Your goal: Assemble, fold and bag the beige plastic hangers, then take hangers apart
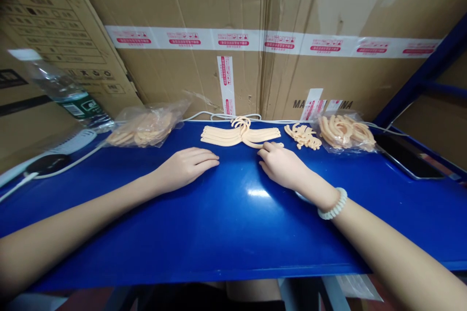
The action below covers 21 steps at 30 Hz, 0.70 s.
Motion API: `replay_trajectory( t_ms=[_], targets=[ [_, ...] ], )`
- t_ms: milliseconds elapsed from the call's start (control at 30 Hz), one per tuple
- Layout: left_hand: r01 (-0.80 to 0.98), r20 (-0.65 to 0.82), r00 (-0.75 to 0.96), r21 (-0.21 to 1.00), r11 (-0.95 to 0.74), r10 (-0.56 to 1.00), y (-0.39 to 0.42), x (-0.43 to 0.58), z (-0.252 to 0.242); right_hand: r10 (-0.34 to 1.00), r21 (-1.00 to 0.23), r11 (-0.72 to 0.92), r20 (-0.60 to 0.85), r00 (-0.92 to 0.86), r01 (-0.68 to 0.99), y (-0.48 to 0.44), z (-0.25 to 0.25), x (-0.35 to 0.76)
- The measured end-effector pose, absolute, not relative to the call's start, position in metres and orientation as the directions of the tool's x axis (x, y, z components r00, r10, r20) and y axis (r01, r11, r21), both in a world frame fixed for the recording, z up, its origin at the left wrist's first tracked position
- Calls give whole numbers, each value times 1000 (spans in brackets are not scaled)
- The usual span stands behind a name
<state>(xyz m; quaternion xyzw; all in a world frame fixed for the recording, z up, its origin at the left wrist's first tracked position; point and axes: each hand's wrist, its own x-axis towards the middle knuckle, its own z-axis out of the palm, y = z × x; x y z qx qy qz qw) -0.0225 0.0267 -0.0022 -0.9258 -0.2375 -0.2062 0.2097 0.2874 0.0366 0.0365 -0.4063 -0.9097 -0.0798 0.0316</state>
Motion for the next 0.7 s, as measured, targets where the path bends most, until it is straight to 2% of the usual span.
replay_trajectory(
  t_ms=[167, 367, 700],
  targets=[
    [540, 488, 788, -252, -803, 376, 27, -23, -2, 716, 110, 675, 137, -684, 729, 37, 36, 288],
    [540, 473, 792, -243, -806, 388, 27, -25, -3, 690, -24, 715, 186, -699, 699, 43, 34, 294],
    [547, 471, 782, -203, -812, 409, 27, -23, -3, 699, -63, 710, 185, -690, 702, 44, 34, 294]
  ],
)
